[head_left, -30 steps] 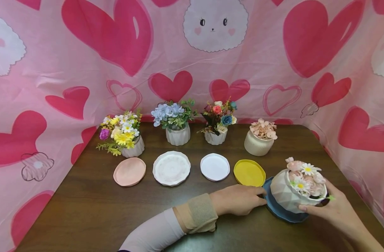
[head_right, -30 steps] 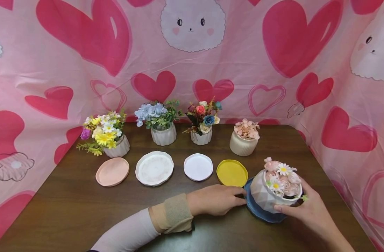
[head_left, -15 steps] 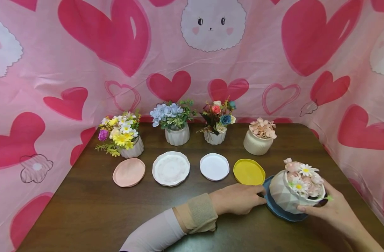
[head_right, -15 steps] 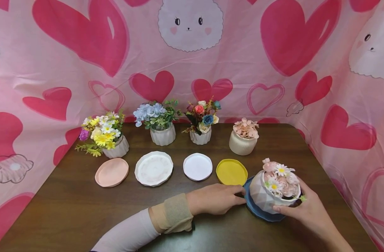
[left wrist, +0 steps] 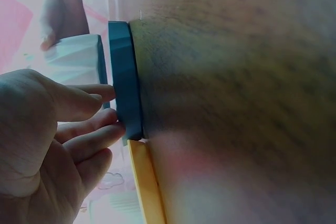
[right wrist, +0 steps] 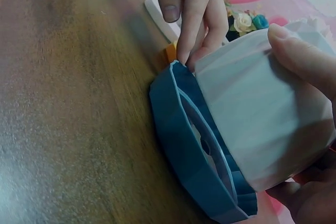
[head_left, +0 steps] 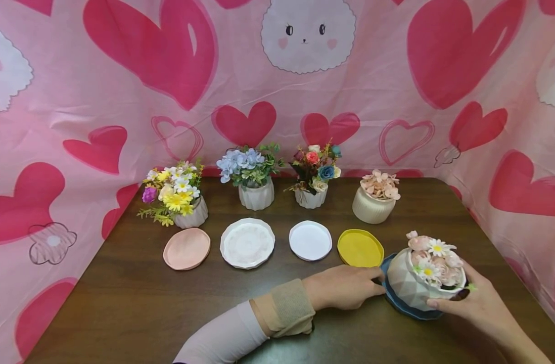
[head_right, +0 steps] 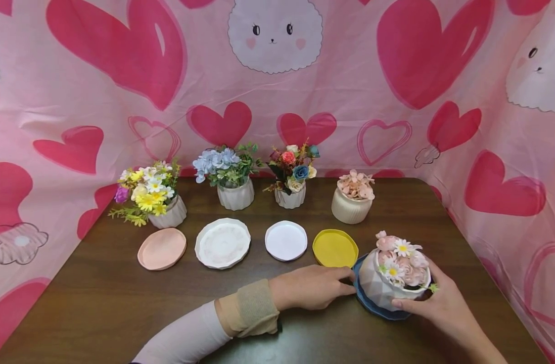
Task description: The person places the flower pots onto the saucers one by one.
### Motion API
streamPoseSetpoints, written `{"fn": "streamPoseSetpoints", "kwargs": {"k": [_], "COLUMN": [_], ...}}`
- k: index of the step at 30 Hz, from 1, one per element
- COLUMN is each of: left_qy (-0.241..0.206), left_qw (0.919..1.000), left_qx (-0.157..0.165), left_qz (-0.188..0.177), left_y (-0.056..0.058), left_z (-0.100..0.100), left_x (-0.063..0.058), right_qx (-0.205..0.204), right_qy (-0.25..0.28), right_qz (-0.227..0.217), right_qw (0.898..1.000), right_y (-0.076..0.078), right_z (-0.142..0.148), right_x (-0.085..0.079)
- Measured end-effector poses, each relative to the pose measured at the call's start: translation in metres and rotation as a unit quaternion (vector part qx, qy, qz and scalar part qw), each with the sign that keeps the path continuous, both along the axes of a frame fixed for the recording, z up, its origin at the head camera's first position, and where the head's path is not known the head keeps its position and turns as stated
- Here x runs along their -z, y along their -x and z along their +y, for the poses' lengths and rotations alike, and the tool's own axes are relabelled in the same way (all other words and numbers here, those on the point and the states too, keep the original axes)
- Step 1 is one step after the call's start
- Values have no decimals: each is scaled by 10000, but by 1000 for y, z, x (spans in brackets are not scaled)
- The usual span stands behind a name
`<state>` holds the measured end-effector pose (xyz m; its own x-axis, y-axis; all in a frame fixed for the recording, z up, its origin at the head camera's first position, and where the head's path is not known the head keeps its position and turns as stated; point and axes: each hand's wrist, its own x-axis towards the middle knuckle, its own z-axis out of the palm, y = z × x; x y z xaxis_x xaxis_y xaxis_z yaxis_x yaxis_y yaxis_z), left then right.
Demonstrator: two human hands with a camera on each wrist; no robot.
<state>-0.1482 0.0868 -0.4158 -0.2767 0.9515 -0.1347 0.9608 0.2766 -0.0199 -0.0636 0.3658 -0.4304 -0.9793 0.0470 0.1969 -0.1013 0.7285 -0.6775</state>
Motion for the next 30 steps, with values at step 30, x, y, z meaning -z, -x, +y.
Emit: {"fn": "streamPoseSetpoints", "kwargs": {"k": [30], "left_qy": [-71], "left_qw": [9999], "left_qx": [-65], "left_qz": [-106], "left_y": [1], "left_z": [0], "left_x": [1], "right_qx": [131], "right_qy": [-177], "right_qz": [-514], "right_qw": [9984], "right_y": [0], "right_z": [-5], "right_x": [5]}}
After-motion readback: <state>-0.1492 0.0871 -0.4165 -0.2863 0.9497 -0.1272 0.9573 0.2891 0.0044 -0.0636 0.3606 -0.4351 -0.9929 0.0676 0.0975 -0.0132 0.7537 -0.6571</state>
